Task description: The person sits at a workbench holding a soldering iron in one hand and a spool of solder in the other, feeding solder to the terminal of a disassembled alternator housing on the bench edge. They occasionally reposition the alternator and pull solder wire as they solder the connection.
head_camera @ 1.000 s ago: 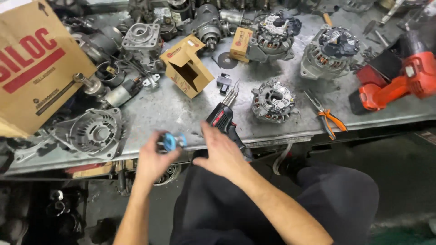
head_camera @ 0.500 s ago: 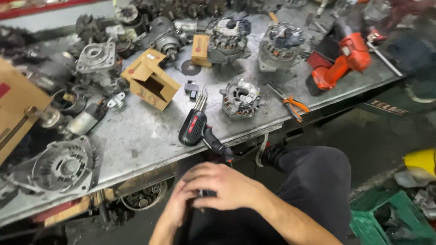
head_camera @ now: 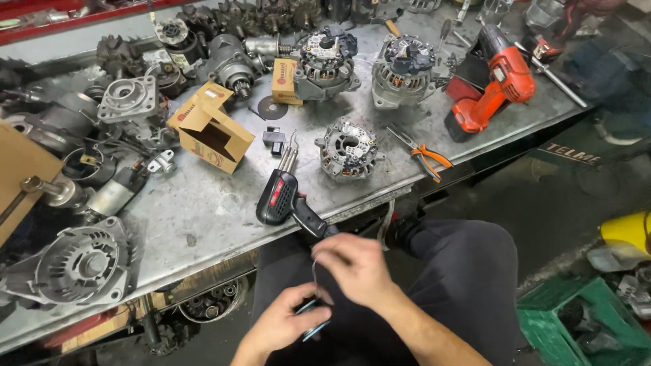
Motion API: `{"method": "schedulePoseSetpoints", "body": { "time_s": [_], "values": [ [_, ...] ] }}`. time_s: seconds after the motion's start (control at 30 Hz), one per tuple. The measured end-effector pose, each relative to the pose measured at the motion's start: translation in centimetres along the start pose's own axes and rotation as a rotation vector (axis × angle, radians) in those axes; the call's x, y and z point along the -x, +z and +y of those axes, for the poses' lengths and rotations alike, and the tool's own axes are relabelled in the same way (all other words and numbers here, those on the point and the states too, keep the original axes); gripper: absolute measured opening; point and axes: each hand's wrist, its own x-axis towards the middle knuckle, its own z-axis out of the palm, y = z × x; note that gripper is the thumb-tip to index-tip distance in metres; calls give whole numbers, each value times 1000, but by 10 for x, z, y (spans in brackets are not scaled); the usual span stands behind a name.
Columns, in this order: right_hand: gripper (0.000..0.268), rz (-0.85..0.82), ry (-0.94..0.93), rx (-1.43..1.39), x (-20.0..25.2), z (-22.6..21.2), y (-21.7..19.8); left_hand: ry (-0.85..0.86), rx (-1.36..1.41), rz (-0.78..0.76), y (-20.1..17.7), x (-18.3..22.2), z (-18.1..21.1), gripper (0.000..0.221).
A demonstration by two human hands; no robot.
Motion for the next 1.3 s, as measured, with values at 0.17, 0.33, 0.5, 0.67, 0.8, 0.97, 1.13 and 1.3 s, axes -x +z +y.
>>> {"method": "schedulePoseSetpoints", "body": {
  "time_s": [0.17,0.33,0.5,0.67,0.8,0.97,1.13,1.3],
  "values": [
    [8,181,151,-130,-6,12,-5,145,190,-121,-9,3,9,25],
    [12,439,153,-137,-12,26,10,54,438,-96,-4,4,-8,36],
    [15,542,288,-360,-4,63,35,-16,581,-90,-8,32,7,64],
    [15,619,230,-431,-10,95,66,31,836,-76,-17,49,-7,88],
    [29,445,224,-516,-37,104,68,167,819,79,-13,57,-23,88],
    [50,118,168,5,-59,131,70,200,593,331,-14,62,-49,81],
    [60,-48,574,223,-78,109,68,167,370,705,-45,66,-89,76],
    [99,-230,538,538,-95,95,85,183,339,749,-65,78,-82,73]
  ]
}}
